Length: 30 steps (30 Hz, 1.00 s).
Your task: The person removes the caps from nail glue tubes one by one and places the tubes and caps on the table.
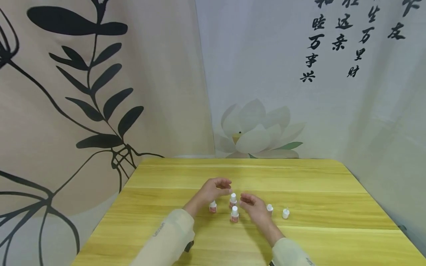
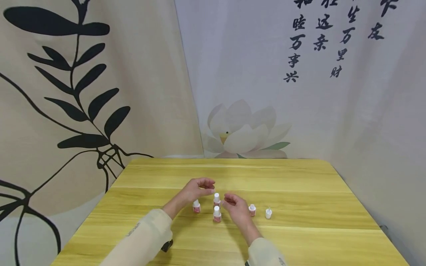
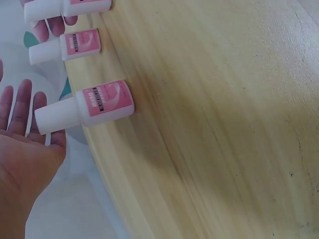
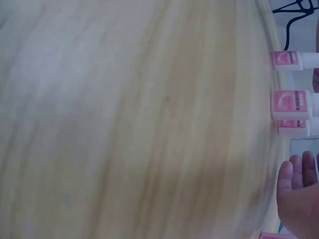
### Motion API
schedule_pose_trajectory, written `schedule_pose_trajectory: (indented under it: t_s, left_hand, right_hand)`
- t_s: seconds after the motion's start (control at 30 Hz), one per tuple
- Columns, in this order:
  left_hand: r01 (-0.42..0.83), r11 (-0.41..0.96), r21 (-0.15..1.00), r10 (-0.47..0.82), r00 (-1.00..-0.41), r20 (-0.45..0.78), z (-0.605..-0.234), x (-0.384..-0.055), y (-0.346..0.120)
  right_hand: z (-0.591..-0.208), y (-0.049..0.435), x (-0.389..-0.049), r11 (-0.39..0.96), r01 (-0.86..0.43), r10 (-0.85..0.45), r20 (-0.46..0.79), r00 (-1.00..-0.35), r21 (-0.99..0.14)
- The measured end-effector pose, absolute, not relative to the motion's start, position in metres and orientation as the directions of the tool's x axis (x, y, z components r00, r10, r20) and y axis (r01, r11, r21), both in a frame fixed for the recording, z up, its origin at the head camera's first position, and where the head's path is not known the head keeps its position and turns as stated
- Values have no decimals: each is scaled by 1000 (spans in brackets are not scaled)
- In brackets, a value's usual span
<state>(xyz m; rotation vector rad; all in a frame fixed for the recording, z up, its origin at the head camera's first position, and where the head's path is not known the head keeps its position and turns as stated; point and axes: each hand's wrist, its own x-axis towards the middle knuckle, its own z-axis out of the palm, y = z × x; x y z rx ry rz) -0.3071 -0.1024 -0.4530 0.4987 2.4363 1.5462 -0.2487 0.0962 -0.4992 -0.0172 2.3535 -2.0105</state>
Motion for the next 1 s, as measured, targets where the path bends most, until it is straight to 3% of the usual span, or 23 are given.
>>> schedule_pose_trajectory:
  t_s: [1.0]
  left_hand:
    - [126, 376, 918, 468, -881, -71, -464, -314, -100]
  right_hand:
    - [-513, 86, -260, 306, -30, -46, 16, -999, -951]
